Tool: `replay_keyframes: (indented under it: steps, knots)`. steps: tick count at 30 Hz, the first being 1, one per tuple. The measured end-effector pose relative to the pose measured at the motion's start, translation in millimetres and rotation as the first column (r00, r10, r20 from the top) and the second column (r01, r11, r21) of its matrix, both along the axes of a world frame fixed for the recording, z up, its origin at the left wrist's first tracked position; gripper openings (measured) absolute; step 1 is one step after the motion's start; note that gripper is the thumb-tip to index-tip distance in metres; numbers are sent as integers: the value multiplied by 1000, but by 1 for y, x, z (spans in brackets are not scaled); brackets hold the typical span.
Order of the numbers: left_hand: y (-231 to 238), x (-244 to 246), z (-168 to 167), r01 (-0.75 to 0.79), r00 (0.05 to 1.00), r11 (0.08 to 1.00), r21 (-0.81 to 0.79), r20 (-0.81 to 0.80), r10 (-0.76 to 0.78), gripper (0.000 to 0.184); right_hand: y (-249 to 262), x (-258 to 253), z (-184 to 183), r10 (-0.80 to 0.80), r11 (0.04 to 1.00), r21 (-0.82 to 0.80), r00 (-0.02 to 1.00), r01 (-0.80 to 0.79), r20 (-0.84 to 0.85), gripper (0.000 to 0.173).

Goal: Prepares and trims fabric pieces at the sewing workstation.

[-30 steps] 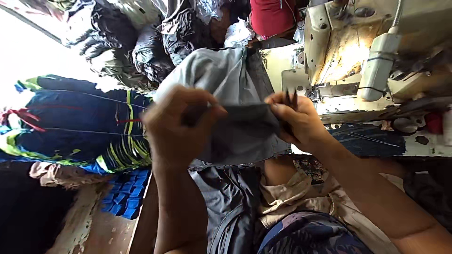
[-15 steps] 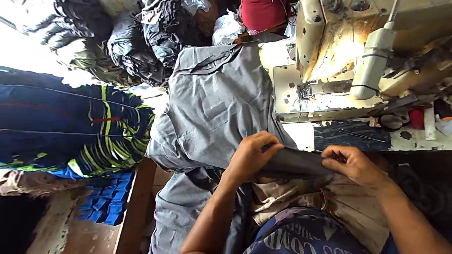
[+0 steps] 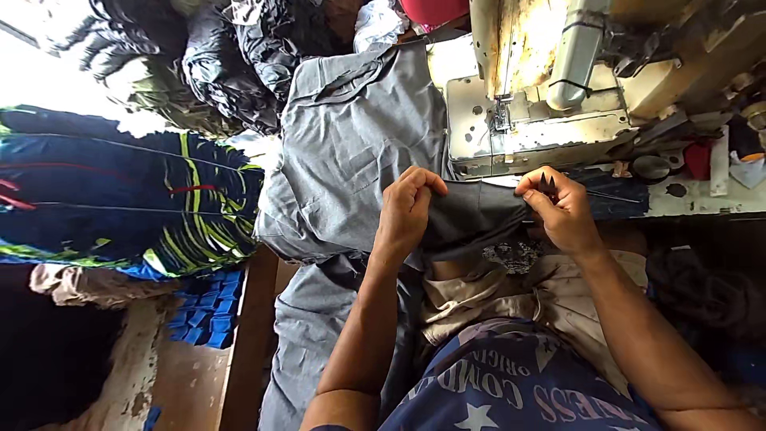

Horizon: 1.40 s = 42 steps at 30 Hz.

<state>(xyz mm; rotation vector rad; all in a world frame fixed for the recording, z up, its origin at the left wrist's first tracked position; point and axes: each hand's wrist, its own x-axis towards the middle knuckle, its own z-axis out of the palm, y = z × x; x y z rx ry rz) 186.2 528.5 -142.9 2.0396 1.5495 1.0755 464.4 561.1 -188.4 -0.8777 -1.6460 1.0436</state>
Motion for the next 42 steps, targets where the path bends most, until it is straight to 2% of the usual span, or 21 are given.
replay_keyframes:
  steps: [2,4,10,14,18,21,23,25,26,29,33,38,40,42]
  knots:
    - [-4,1,3,33,999,999,-15,12,-32,28,-6,2,3,13,998,53,1000,-13,4,17]
    - [-9,4,7,55,997,998,-8,48,-54,17,-12,4,4,-19,995,100,1000,17,16,24]
    - [-29,17,12,9,1000,992,123,12,-10,20,-24,4,-3,-186,956,231,982,180,6,22]
    - [-24,21,4,-61,998,976,208,-14,65,16,-26,0,-8,-211,946,242,976,216,-46,19]
    - [-12,26,-7,-133,989,951,279,-31,147,12,-20,-1,-13,-247,952,182,969,244,-6,16]
    - [11,28,-14,-85,992,975,205,109,63,9,-10,-2,-21,-244,966,97,968,239,54,10]
    - [33,34,-18,2,948,987,162,315,-54,10,-4,-3,-26,-200,980,25,977,198,69,7]
    - [53,43,-14,29,917,993,116,393,-73,11,2,-6,-27,-149,986,-65,987,153,60,7]
    - [66,46,-11,18,936,994,104,348,-53,12,4,-8,-27,-135,983,-118,990,139,42,8]
    - [104,48,2,-29,999,996,86,42,25,15,10,-15,-25,-123,968,-220,992,119,-5,12]
    - [151,48,1,-15,981,999,46,-191,24,16,17,-25,-23,-169,944,-304,981,131,-100,10]
    - [177,58,5,-47,959,998,37,-279,55,18,24,-29,-18,-205,949,-282,956,142,-210,26]
    - [185,63,7,-80,958,997,10,-275,80,19,29,-31,-15,-220,953,-262,944,153,-247,25]
    - [194,63,6,-85,963,996,-1,-256,82,30,33,-33,-12,-229,953,-259,937,159,-266,21]
